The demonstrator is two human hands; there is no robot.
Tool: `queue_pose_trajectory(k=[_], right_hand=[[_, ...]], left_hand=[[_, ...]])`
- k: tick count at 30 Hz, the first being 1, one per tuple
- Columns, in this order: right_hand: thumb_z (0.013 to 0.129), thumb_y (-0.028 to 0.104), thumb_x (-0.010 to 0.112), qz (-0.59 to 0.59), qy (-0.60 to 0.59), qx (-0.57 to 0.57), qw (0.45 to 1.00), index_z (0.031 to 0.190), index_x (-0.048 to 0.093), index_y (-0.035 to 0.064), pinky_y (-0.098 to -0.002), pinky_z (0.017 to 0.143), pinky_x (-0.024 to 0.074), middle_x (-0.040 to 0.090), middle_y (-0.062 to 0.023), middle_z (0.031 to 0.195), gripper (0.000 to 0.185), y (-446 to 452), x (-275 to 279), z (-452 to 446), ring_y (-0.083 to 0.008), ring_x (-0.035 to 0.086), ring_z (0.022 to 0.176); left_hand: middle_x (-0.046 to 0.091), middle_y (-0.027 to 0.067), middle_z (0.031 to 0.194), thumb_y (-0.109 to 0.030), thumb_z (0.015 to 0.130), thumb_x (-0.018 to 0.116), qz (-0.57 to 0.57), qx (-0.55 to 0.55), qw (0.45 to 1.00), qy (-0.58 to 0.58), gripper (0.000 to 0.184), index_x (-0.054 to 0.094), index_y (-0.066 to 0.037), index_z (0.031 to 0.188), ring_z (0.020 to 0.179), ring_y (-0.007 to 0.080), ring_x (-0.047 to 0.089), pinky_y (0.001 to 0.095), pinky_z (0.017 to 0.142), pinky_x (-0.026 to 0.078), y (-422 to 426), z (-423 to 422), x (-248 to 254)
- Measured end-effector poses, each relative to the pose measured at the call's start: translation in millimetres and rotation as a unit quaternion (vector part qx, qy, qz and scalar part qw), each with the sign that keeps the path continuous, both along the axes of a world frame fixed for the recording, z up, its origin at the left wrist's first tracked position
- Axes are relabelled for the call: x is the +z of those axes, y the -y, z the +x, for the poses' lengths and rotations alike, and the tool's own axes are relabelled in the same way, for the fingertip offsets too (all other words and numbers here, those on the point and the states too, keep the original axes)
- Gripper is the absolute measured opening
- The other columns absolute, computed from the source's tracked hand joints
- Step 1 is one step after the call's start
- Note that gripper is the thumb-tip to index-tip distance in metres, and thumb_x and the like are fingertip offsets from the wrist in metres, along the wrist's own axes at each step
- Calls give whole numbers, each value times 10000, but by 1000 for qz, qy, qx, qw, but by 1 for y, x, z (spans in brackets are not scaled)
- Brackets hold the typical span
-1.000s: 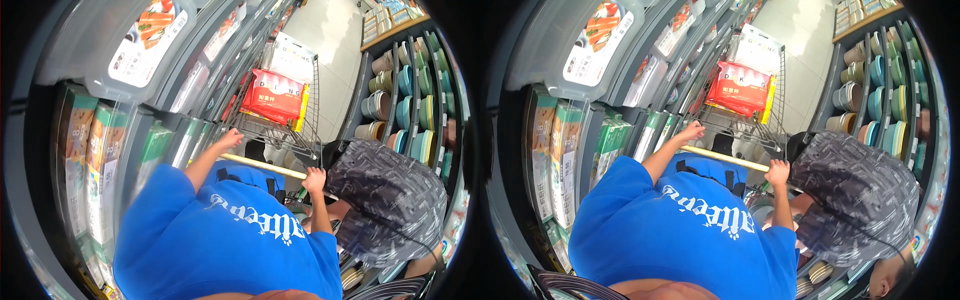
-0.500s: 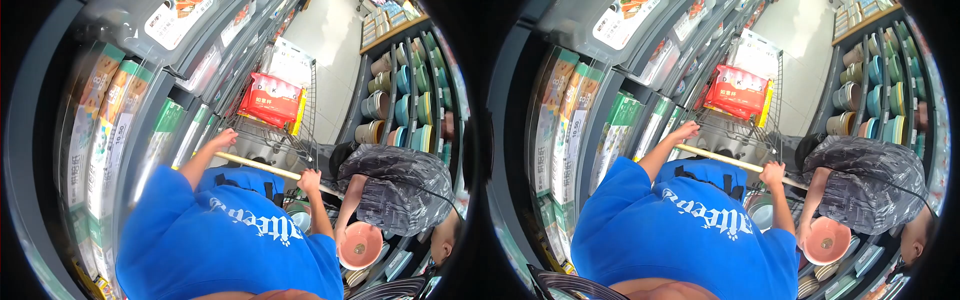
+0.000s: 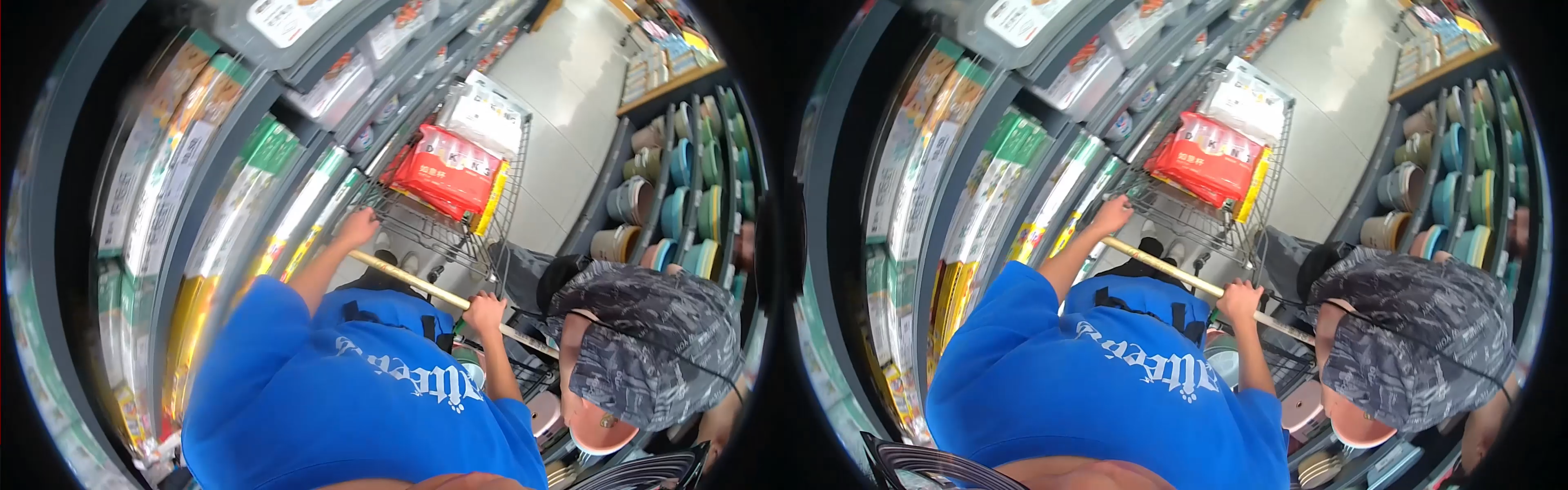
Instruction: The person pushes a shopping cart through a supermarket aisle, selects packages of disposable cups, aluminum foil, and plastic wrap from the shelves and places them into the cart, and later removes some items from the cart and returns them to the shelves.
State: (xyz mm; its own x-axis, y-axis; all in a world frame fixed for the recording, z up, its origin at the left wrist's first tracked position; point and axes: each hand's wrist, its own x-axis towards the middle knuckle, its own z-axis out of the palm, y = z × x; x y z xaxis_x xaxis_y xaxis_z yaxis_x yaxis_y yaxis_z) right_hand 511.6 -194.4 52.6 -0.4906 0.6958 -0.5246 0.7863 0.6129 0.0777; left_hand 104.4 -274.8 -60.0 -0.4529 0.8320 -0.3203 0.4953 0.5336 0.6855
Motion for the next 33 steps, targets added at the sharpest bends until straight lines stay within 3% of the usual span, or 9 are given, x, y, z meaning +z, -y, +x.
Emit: queue_pose_trajectory(k=[2,11,18,19,23,24,26,28,33], right_hand=[[730,254,650,12,-10,5,1000,992,795,216,-587,968,400,696,-35,1079,301,3,1,-2,-248,635,1105],[775,240,627,4,-19,14,1000,991,803,203,-616,955,411,727,-60,1070,281,-1,-3,6,-301,668,1079],[745,352,725,-162,147,-8,976,1156,761,143,-713,1010,368,713,-149,1210,463,-20,7,-23,-350,653,1176],[729,385,821,-175,159,18,972,1138,746,103,-531,966,495,740,-169,1101,502,-23,13,-34,-350,709,1037],[831,326,766,-110,-90,152,978,1250,642,22,-463,931,522,689,-234,1177,532,-52,-6,-100,-386,668,1105],[868,296,742,-94,-218,156,959,1269,607,-7,-468,929,518,665,-257,1211,520,-46,14,-145,-401,651,1129],[897,261,720,-20,-250,111,962,1273,592,-18,-458,946,506,641,-263,1244,486,11,113,-240,-398,631,1161],[870,214,743,-52,-406,204,889,1226,611,-27,-462,909,515,668,-242,1125,450,38,140,-292,-411,652,1061],[874,145,740,-287,-449,340,775,1249,610,-20,-383,951,497,655,-183,1130,430,141,218,-361,-332,645,1071]], left_hand=[[706,234,963,-295,898,684,-23,23,999,-42,306,641,-21,1027,923,420,683,511,800,530,3,17,35],[736,138,845,-193,917,675,127,85,988,36,178,673,-53,1027,780,310,714,416,692,542,26,43,61],[735,128,912,-116,930,661,288,187,927,153,199,642,-13,1099,815,225,714,365,743,558,111,37,74],[733,133,927,-110,928,659,303,213,916,156,206,634,-20,1111,823,230,716,371,738,558,126,32,74],[719,128,942,-108,937,653,282,359,887,73,272,592,-44,1194,850,237,708,368,773,557,194,11,54],[718,124,941,-112,938,654,277,380,879,72,284,585,-49,1206,855,236,706,365,782,556,213,4,44],[719,114,943,-124,937,666,268,417,866,75,273,597,-50,1191,886,224,703,349,815,546,243,-4,49],[720,97,932,-126,942,669,306,421,847,107,216,621,-41,1134,889,198,698,335,815,541,261,-5,49],[714,79,906,-103,972,640,406,445,789,123,102,636,-31,1045,860,155,686,308,793,535,280,9,133]])
